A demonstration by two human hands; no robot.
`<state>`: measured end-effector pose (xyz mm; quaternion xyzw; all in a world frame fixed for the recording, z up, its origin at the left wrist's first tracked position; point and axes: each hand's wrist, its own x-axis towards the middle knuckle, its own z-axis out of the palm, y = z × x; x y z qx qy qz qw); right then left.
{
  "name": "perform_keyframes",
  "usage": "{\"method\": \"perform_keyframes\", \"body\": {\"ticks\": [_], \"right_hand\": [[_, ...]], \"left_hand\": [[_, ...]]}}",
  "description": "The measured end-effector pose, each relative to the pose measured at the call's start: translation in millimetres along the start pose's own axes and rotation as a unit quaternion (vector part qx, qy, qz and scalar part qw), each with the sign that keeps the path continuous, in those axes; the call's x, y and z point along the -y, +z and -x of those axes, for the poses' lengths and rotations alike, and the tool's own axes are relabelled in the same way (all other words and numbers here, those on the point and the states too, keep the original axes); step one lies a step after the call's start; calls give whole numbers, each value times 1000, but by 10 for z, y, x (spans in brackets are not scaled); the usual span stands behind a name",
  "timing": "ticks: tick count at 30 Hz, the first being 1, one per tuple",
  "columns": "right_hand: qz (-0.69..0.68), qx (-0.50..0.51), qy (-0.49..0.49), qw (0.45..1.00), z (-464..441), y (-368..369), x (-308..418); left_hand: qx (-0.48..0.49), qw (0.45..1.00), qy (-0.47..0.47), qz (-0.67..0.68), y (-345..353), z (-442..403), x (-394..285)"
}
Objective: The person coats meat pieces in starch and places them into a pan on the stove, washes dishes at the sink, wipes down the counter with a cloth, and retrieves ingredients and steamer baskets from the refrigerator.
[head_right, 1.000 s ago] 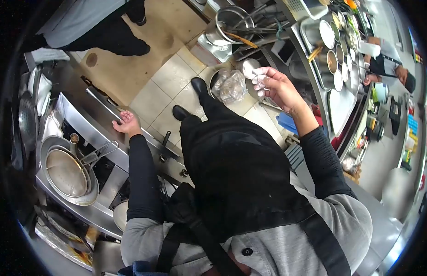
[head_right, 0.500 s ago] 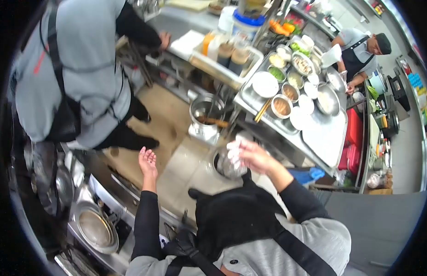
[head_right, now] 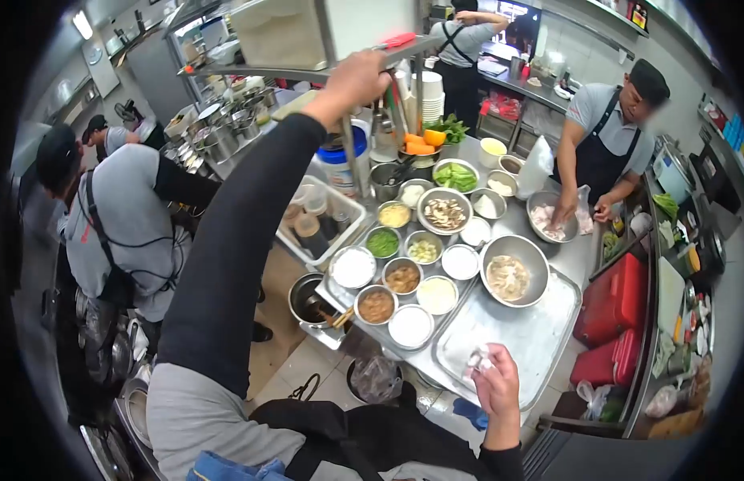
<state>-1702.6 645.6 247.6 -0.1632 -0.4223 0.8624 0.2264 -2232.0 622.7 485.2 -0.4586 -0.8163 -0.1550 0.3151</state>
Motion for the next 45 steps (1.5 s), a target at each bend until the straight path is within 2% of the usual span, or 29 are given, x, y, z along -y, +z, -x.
{"method": "perform_keyframes", "body": {"ticks": [2, 4, 6, 11, 15, 16, 18, 20, 22, 24, 26, 28, 29, 30, 33, 34, 36, 38, 39, 42, 44, 45], "right_hand": [[-2, -42, -10, 999, 117, -303, 89], [-6, -79, -19, 997, 194, -549, 129], [-17, -105, -21, 994, 222, -758, 118], [-16, -107, 15, 994, 94, -931, 169], [-4, -55, 20, 998, -232, -871, 242], [-1, -37, 16, 999, -320, -860, 258], [4, 2, 10, 1000, -503, -817, 287], [8, 42, 0, 999, -703, -750, 347], [15, 79, -9, 997, -891, -666, 332], [22, 117, -13, 993, -1079, -576, 284], [19, 207, 7, 978, -1249, -443, 240], [12, 250, 41, 967, -1382, -196, 143], [6, 274, 42, 961, -1469, -129, 44], [14, 304, 70, 950, -1487, 40, -36], [22, 369, 125, 921, -1488, 532, -274], [13, 405, 142, 903, -1465, 702, -365], [10, 436, 150, 887, -1366, 1027, -542], [9, 486, 152, 860, -1249, 1320, -736], [6, 499, 164, 851, -1164, 1448, -810], [12, 502, 200, 842, -889, 1748, -1037], [17, 525, 213, 824, -704, 1929, -1208], [26, 505, 207, 838, -608, 2001, -1314]], "left_hand": [[49, 993, -61, -84, 208, -401, 9], [22, 987, -118, -107, 387, -602, 45], [36, 979, -117, -163, 401, -635, -16], [5, 979, -35, -201, 624, -645, 116], [-2, 978, 9, -207, 330, -470, 81], [-36, 985, 23, -165, 218, -340, 64], [-103, 990, 52, -85, -71, 66, -5], [-170, 979, 91, -63, -498, 689, -112], [-108, 974, 55, -193, -1091, 1447, -322], [-26, 977, 38, -210, -1428, 2326, -143], [24, 973, -67, -219, -1765, 3350, -127], [45, 970, -185, -153, -2179, 4349, -154], [57, 954, -250, -153, -2411, 4796, -227], [19, 950, -295, -98, -2635, 5192, -300], [-18, 875, -457, -158, -3348, 6179, -674], [-30, 847, -500, -180, -3523, 6542, -766], [-119, 783, -563, -236, -3796, 7265, -840], [-128, 732, -616, -261, -4106, 7764, -992], [-174, 716, -653, -175, -4204, 7955, -1099], [-239, 622, -745, -36, -4466, 8414, -1302], [-362, 591, -720, 42, -4484, 8673, -1282], [-461, 563, -680, 89, -4361, 8725, -1272]]}}
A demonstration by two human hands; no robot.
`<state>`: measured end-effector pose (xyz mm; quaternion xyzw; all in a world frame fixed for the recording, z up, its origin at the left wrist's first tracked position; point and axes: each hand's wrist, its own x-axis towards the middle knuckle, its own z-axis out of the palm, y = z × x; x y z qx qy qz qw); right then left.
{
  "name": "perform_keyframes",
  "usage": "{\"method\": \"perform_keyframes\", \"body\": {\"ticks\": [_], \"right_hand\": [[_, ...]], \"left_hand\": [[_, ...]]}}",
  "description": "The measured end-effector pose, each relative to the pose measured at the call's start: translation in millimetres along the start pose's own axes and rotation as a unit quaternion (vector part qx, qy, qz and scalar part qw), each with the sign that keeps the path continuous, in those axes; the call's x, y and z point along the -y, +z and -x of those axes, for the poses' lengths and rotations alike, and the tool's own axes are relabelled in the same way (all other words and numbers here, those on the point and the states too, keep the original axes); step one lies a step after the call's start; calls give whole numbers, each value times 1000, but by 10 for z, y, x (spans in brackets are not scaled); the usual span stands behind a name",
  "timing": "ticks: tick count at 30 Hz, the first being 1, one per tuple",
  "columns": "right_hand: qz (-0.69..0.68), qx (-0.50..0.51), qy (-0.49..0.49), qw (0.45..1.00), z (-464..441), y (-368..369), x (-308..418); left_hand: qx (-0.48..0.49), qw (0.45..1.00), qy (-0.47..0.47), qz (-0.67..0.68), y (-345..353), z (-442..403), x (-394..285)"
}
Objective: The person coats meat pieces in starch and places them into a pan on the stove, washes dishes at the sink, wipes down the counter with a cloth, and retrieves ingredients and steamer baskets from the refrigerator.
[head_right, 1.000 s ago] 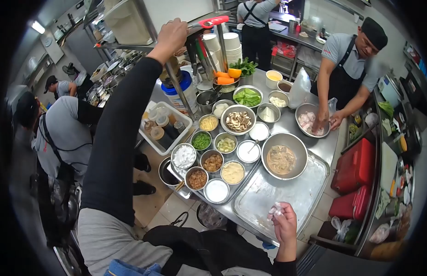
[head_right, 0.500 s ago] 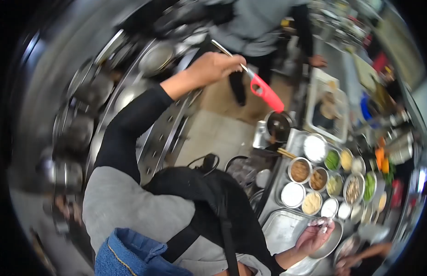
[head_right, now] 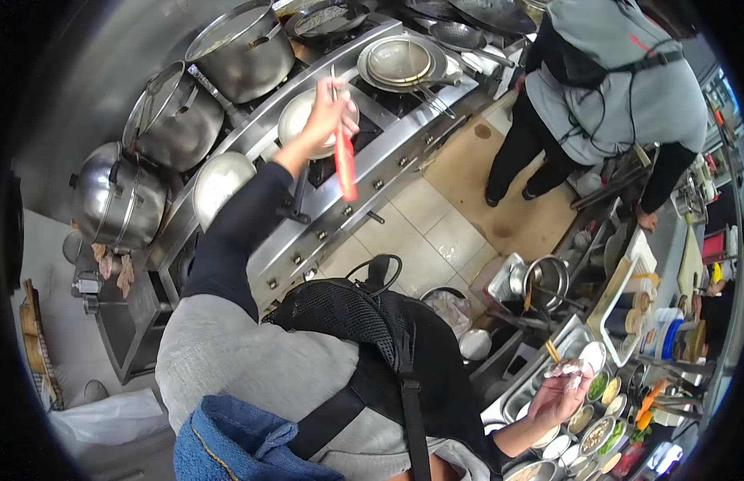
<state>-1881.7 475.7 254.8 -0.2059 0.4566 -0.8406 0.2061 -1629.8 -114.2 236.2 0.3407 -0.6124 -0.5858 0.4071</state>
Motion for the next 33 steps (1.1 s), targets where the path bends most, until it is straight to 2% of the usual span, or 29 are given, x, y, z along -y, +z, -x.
{"method": "perform_keyframes", "body": {"ticks": [1, 3, 5, 6, 8, 9, 10, 11, 13, 16, 19, 20, 21, 22, 24, 25, 26, 27, 29, 30, 33], "right_hand": [[5, -25, -1, 1000, -52, 120, -114], [-2, -38, 0, 999, -182, 459, -318], [-7, -47, -4, 999, -300, 786, -503], [-5, -50, -4, 999, -371, 969, -587], [8, -19, 7, 1000, -536, 1196, -695], [-1, -14, 5, 1000, -601, 1348, -751], [4, -26, 0, 1000, -663, 1433, -809], [7, -37, -2, 999, -735, 1539, -861], [11, -42, 3, 999, -836, 1765, -899], [5, -37, 12, 999, -1054, 1871, -968], [4, -52, 20, 998, -1337, 1799, -1107], [7, -30, 31, 999, -1467, 1723, -1174], [-1, -26, 36, 999, -1595, 1680, -1249], [-9, -22, 40, 999, -1752, 1678, -1301], [-27, -11, 48, 998, -2052, 1588, -1401], [-36, -6, 40, 999, -2235, 1584, -1430], [-45, 4, 37, 998, -2412, 1595, -1473], [-53, 14, 38, 998, -2584, 1591, -1519], [-57, 40, 57, 996, -2905, 1548, -1555], [-52, 47, 62, 996, -3045, 1523, -1592], [-33, 84, 76, 993, -3406, 1499, -1633]], "left_hand": [[-53, 991, -93, 84, 111, 74, 24], [-32, 967, -185, 171, 294, 306, 274], [3, 965, -201, 170, 494, 489, 775], [32, 962, -179, 203, 558, 561, 930], [97, 937, -259, 213, 485, 531, 1308], [91, 921, -293, 241, 458, 499, 1523], [81, 895, -340, 279, 442, 509, 1465], [88, 900, -343, 254, 434, 499, 1451], [78, 851, -395, 338, 409, 559, 1232], [216, 841, -390, 305, 342, 771, 1119], [247, 828, -422, 274, 280, 607, 1367], [236, 838, -443, 216, 276, 400, 1339], [159, 854, -466, 166, 268, 214, 1282], [80, 876, -461, 114, 227, -2, 1528], [45, 870, -427, 242, 26, -500, 1689], [83, 900, -320, 283, -99, -721, 1790], [56, 895, -306, 320, -162, -910, 1631], [-17, 890, -334, 310, -134, -1088, 1310], [-35, 885, -322, 334, -282, -1498, 1351], [18, 844, -348, 407, -448, -1742, 1393], [-17, 830, -317, 459, -521, -2480, 1250]]}}
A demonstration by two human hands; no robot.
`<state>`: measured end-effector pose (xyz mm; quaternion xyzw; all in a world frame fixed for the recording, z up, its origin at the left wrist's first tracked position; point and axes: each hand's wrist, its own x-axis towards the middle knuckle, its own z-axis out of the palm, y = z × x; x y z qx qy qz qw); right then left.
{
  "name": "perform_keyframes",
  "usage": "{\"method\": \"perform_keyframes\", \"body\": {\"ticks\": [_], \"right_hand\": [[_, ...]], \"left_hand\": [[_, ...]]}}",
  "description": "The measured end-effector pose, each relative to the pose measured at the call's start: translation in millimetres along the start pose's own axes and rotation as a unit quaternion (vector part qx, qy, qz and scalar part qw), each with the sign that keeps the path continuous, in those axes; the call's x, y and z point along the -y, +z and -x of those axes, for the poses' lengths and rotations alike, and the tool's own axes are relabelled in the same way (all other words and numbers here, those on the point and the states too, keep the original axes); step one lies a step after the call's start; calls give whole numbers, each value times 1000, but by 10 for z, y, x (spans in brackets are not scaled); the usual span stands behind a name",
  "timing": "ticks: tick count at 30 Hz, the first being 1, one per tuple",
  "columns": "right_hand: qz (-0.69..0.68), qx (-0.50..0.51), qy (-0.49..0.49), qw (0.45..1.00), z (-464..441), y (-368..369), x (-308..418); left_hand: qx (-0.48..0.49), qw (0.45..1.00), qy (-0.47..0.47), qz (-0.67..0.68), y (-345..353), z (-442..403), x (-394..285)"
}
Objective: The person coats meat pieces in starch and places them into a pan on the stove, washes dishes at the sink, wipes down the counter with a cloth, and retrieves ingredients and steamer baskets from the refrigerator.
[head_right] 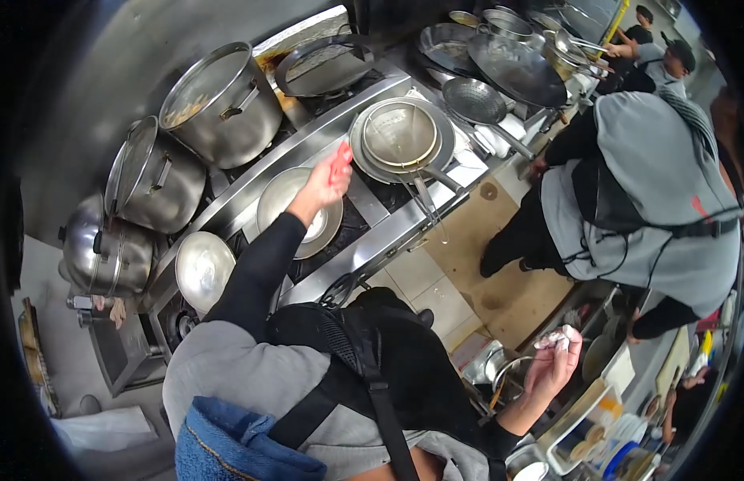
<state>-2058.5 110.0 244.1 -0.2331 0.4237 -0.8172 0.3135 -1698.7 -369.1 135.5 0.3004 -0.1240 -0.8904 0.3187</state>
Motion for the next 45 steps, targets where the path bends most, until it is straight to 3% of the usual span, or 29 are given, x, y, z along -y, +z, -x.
{"method": "perform_keyframes", "body": {"ticks": [1, 6, 10, 18, 23, 24, 25, 28, 29, 31, 33, 36, 38, 41, 42, 43, 45], "right_hand": [[5, 3, 5, 1000, -78, 40, 24], [28, -27, 3, 999, -237, 99, -34], [38, -63, 26, 997, -182, 213, -148], [80, -84, 59, 991, -499, 767, -351], [94, -102, 73, 988, -502, 822, -471], [95, -102, 76, 987, -499, 856, -485], [97, -112, 74, 986, -476, 887, -487], [97, -180, 77, 976, -321, 904, -452], [119, -184, 80, 972, -274, 918, -424], [114, -163, 115, 973, -136, 841, -301], [152, -151, 71, 974, 77, 656, -256], [118, -153, 31, 981, 545, 431, -85], [100, -159, -23, 982, 1023, 134, -29], [114, -301, -66, 945, 1847, -18, 293], [142, -334, -89, 928, 2144, -119, 327], [155, -372, -116, 908, 2409, -202, 319], [162, -435, -157, 872, 2932, -282, 298]], "left_hand": [[21, 999, 30, 9, -3, -228, -198], [-179, 977, 107, 43, -49, -1166, -963], [-215, 954, 176, 113, -62, -1717, -1349], [-163, 971, 100, 140, -213, -2178, -1688], [-132, 978, 154, 48, -121, -1769, -1102], [-129, 981, 142, 28, -21, -1500, -861], [-59, 987, 148, -5, -167, -1385, -640], [-99, 961, 238, -102, -313, -753, 275], [-64, 953, 247, -163, -242, -539, 445], [52, 906, 251, -336, 378, -140, 597], [210, 850, 213, -433, 940, -74, 676], [386, 724, 170, -545, 1868, 48, 1019], [509, 624, 172, -568, 2624, 290, 1505], [685, 426, 206, -554, 3844, 1010, 2602], [727, 388, 206, -527, 4148, 1296, 3034], [761, 386, 194, -484, 4401, 1517, 3510], [815, 337, 291, -371, 4891, 2004, 4534]]}}
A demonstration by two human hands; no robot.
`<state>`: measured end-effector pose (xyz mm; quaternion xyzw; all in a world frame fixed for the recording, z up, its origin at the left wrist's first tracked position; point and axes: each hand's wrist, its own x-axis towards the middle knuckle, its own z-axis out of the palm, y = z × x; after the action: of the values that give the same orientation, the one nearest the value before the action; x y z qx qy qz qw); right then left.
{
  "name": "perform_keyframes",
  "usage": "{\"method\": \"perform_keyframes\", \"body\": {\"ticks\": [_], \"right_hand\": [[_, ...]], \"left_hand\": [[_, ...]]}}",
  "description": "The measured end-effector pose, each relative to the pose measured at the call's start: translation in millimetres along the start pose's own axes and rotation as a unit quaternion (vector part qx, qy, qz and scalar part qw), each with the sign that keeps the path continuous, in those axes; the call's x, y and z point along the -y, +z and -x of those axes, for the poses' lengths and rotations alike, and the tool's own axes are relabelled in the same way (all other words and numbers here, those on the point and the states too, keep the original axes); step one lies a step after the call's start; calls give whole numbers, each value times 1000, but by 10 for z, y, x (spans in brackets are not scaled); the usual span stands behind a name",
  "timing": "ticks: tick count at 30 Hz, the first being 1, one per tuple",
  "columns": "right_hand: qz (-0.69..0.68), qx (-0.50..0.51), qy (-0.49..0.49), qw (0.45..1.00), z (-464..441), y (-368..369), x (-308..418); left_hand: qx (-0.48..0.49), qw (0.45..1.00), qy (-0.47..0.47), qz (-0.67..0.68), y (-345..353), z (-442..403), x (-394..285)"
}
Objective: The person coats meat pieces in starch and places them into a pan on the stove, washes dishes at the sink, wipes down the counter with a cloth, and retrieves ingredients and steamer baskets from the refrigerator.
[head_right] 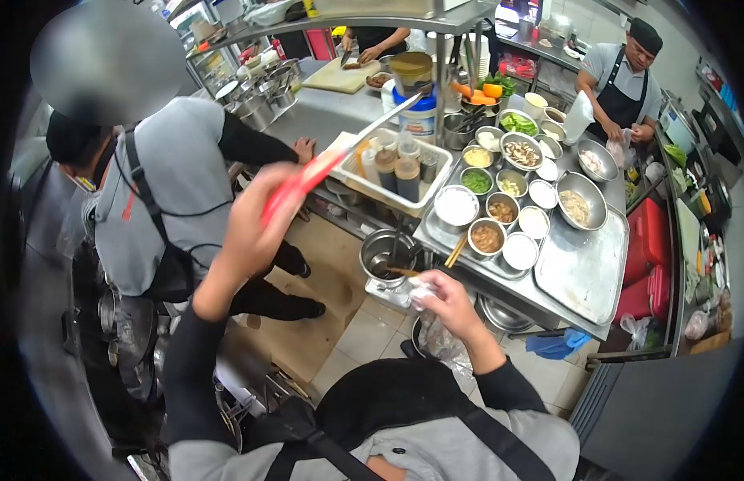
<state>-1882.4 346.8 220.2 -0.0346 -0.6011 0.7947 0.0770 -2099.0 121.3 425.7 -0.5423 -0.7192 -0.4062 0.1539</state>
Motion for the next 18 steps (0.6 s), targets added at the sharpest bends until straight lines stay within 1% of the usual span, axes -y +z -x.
{"method": "perform_keyframes", "body": {"ticks": [1, 3, 4, 5, 7, 9, 10, 11, 12, 13, 15, 18], "right_hand": [[13, -45, -8, 999, 125, -190, -6], [17, -102, -19, 994, 396, -495, -13], [8, -140, -25, 990, 544, -593, -15], [1, -179, -32, 983, 700, -665, -12], [-22, -256, -40, 966, 991, -798, -124], [-47, -322, -31, 945, 1256, -856, -239], [-55, -345, -23, 937, 1362, -872, -253], [-70, -362, -16, 929, 1475, -918, -327], [-102, -396, -18, 912, 1517, -897, -309], [-114, -402, -19, 908, 1555, -934, -345], [-137, -422, -17, 896, 1621, -986, -399], [-131, -419, -16, 898, 1499, -1034, -299]], "left_hand": [[-8, 997, 65, -32, 311, -528, 126], [-27, 994, 100, -36, 942, -1544, 321], [-57, 979, 185, -56, 1237, -2043, 428], [-41, 975, 172, -131, 1511, -2520, 587], [-58, 963, 177, -196, 1928, -3223, 631], [-85, 943, 185, -264, 2337, -3755, 799], [-108, 927, 192, -302, 2490, -3963, 885], [-106, 894, 184, -395, 2597, -4121, 901], [-104, 867, 184, -452, 2648, -4185, 877], [-123, 867, 149, -459, 2748, -4249, 913], [-84, 852, 82, -511, 2875, -4363, 1012], [-82, 850, 97, -511, 2787, -4205, 1007]]}}
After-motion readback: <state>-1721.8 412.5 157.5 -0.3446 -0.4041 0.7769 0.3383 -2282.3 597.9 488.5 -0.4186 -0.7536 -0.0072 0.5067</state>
